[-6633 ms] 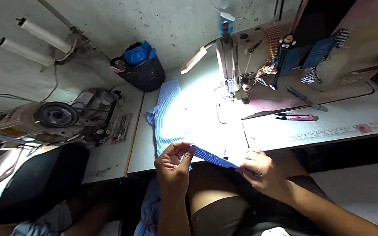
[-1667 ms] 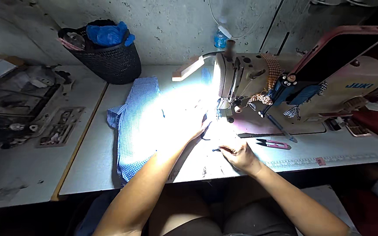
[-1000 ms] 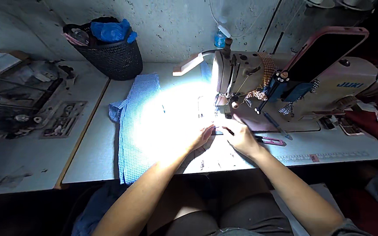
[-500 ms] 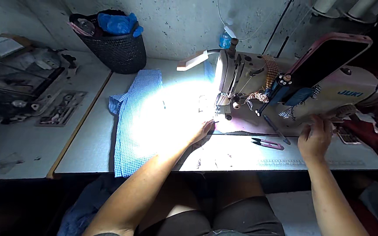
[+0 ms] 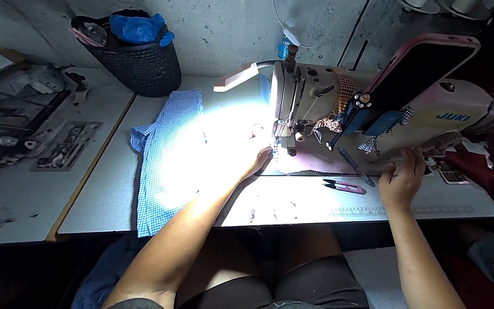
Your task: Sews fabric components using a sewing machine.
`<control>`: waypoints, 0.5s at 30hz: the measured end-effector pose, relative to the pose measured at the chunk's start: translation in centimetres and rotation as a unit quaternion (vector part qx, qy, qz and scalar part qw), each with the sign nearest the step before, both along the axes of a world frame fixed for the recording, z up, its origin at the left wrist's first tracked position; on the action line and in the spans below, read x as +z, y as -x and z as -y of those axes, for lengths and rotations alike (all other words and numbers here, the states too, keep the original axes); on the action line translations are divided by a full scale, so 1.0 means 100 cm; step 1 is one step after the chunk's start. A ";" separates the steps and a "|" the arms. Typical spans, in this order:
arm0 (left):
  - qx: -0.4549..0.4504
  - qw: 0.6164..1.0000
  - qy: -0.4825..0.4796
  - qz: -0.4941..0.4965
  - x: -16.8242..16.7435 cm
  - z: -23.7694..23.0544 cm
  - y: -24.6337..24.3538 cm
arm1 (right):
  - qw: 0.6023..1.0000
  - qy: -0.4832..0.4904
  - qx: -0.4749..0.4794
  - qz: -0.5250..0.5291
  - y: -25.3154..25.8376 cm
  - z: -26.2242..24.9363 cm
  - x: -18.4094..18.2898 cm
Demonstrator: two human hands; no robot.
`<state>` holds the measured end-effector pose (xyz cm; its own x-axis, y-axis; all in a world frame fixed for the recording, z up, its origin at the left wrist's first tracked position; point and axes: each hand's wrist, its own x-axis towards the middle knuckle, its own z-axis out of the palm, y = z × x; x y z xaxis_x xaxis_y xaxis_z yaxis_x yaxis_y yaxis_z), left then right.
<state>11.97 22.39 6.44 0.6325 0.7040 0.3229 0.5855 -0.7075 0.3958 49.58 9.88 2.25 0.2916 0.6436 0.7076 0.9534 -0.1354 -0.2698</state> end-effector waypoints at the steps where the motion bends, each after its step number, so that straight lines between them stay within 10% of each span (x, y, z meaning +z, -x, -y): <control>1: -0.006 1.000 -0.019 0.006 -0.010 -0.009 0.003 | 1.000 0.002 -0.003 0.002 0.000 0.000 0.000; 15: -0.027 0.995 -0.092 0.019 -0.032 -0.038 0.011 | 0.997 -0.016 -0.046 0.053 -0.001 -0.001 -0.003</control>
